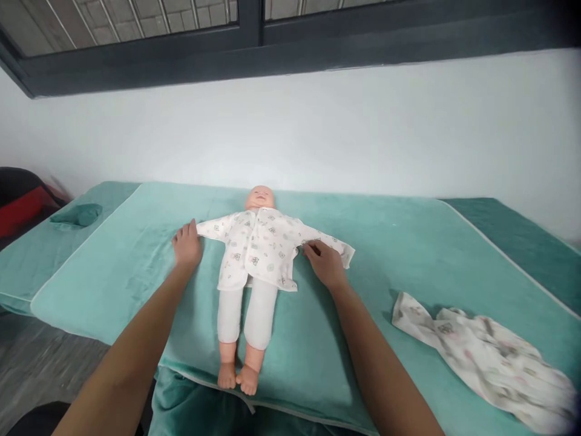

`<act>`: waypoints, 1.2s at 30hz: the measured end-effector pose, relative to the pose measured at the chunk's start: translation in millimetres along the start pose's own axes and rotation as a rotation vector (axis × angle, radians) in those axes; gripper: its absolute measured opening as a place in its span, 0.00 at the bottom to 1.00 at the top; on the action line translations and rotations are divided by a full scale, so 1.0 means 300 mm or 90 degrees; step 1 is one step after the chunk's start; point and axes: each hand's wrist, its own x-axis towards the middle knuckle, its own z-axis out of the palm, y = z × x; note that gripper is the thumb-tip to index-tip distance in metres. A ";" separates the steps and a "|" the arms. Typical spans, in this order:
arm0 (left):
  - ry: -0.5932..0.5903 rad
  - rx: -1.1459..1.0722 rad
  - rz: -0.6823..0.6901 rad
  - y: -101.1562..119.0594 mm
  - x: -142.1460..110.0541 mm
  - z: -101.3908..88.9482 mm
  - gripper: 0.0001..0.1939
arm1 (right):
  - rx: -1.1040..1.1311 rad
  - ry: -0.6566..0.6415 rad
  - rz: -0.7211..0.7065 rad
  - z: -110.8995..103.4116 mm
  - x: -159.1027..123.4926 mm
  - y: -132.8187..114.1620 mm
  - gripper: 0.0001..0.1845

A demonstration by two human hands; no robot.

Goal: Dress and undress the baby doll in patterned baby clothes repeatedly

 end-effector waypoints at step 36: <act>0.007 -0.034 -0.040 -0.014 0.013 -0.006 0.21 | 0.063 0.036 -0.254 0.123 -0.429 -0.169 0.07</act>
